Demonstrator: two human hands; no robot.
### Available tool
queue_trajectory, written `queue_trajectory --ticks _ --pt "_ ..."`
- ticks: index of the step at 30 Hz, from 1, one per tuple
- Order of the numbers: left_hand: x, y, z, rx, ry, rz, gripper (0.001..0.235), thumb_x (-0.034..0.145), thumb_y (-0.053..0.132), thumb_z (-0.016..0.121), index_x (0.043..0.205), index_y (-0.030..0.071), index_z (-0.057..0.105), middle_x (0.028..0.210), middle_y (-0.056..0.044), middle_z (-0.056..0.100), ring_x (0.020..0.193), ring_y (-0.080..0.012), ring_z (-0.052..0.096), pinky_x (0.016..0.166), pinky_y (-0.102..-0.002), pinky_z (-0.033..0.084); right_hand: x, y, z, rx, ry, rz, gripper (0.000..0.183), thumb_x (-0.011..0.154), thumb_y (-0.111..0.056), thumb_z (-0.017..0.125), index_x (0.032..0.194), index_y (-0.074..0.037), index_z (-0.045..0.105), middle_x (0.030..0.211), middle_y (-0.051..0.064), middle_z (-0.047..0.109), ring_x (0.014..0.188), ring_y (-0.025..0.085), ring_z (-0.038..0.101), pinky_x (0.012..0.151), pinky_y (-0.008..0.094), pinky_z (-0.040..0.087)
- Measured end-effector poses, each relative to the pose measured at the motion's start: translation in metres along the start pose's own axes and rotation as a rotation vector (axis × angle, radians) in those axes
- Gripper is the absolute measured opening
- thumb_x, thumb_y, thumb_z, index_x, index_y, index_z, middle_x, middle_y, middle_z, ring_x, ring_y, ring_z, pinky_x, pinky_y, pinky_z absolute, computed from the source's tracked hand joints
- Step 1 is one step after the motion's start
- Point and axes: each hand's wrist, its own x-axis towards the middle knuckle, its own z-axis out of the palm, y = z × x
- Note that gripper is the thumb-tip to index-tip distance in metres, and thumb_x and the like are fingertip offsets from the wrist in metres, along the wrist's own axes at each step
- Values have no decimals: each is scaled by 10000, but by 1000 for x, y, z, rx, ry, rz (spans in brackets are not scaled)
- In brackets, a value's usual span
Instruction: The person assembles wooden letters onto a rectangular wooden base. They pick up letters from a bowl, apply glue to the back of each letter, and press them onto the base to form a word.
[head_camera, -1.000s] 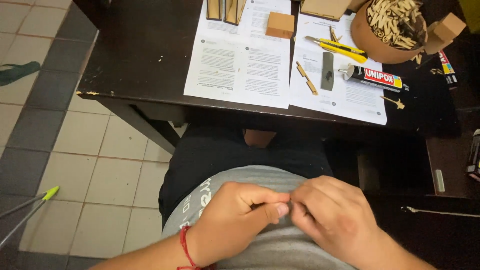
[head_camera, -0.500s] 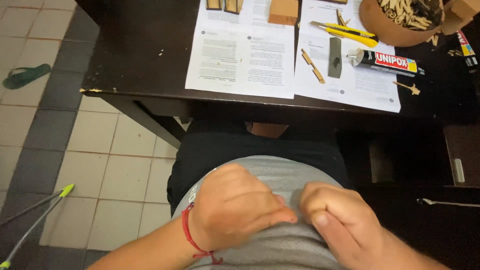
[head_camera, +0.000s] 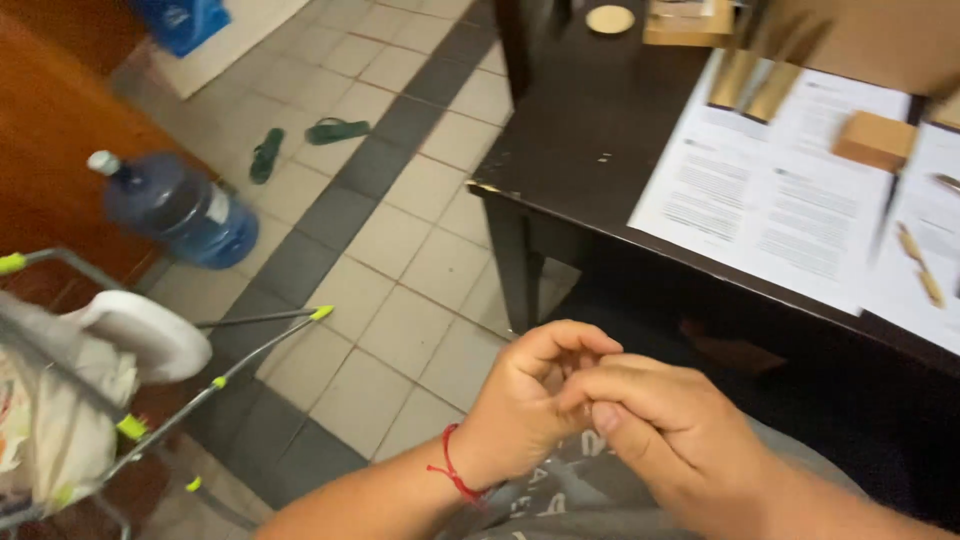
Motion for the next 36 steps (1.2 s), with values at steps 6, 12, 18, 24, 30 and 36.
queue_trajectory --ticks 6,12,18,24,30,36 --pt "-14 13 -31 224 116 170 365 858 228 792 1162 99 636 970 -59 708 791 -112 659 689 -243 566 26 5 25 142 -76 125 262 938 -255 515 842 -153 736 786 -16 679 686 120 621 646 264 495" --pt "-18 35 -51 704 229 409 263 928 276 712 1159 169 648 858 16 689 730 -116 632 722 -258 560 50 2 52 270 -17 257 254 908 -176 545 737 -104 720 760 12 684 663 123 600 601 275 486" --pt "-22 38 -48 -48 257 140 320 848 155 771 1098 2 644 968 -137 560 586 -285 684 552 -355 637 56 0 70 431 57 205 477 1000 -405 460 804 -47 707 589 64 522 506 136 501 458 278 455" --pt "-19 33 -63 -295 122 68 276 896 168 754 1102 25 639 965 -124 583 635 -270 655 564 -297 574 54 2 70 165 82 -31 340 985 -288 521 1174 -61 689 1019 109 674 617 110 654 602 228 587" --pt "-17 45 -69 -52 213 131 276 828 151 796 1077 117 683 922 -39 600 734 -83 578 692 -214 533 57 -13 63 -131 324 -71 206 780 -133 717 948 -14 720 911 144 756 826 200 775 752 229 628" --pt "-21 63 -71 390 351 117 361 708 89 857 1022 187 707 920 -11 634 591 -45 516 645 -185 499 68 -24 43 -352 70 -147 195 853 14 605 964 -76 738 898 24 776 818 131 795 722 184 629"
